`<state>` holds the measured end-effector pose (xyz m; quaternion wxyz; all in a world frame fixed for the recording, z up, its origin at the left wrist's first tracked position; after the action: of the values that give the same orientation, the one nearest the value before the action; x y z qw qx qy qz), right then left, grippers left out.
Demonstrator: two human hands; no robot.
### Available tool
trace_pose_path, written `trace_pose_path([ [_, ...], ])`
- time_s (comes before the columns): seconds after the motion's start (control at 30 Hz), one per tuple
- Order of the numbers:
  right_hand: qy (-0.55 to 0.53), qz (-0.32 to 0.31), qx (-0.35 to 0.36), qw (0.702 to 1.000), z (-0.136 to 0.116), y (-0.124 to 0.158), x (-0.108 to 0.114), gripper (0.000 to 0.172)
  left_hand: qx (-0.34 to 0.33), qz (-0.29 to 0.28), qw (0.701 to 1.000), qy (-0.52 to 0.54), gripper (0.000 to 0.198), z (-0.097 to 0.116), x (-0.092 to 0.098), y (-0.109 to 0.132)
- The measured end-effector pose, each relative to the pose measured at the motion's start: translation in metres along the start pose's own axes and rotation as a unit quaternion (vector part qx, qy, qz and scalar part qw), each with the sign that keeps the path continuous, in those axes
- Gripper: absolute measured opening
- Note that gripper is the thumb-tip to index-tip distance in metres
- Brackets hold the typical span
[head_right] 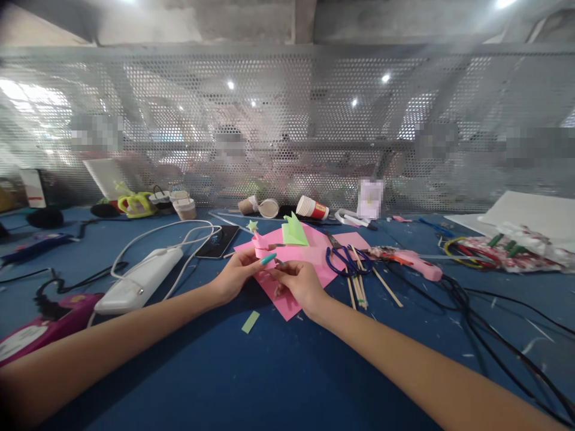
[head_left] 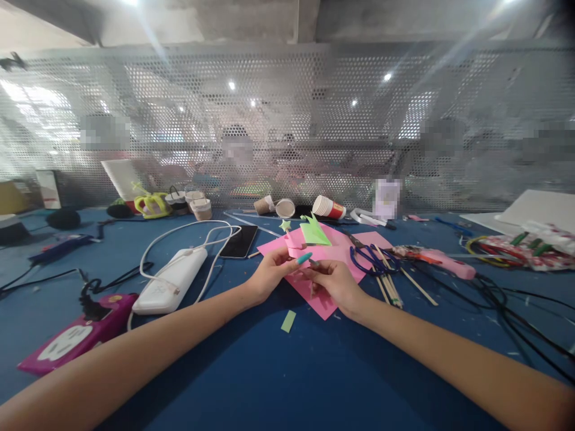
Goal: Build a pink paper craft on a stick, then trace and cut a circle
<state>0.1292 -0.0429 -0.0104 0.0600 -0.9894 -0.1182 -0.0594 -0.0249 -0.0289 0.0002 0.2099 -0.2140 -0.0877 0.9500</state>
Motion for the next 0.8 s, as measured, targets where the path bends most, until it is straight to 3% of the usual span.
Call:
trace_pose_path([
  [0.5,0.046,-0.025,0.005,0.999,-0.0022,0.0035,-0.0046,0.036,-0.003,0.074,0.997,0.022,0.037,-0.0009,0.0017,-0.0025],
  [0.8,0.022,0.011,-0.013,1.000,-0.0027,0.0035,-0.0028,0.034,0.019,0.078,0.994,0.075,0.036,0.0015,0.0004,-0.0018],
])
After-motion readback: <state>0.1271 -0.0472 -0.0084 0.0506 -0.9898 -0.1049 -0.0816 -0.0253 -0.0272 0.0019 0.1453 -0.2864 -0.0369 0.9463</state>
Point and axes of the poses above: each hand's wrist, its own y-axis away from the middle knuckle, its own x-axis out of the back of the hand, z = x × y, the point moved 1 cm from there along -y, towards the middle knuckle, and after that the axes turned 15 degrees about y, right-handed, at the moved point
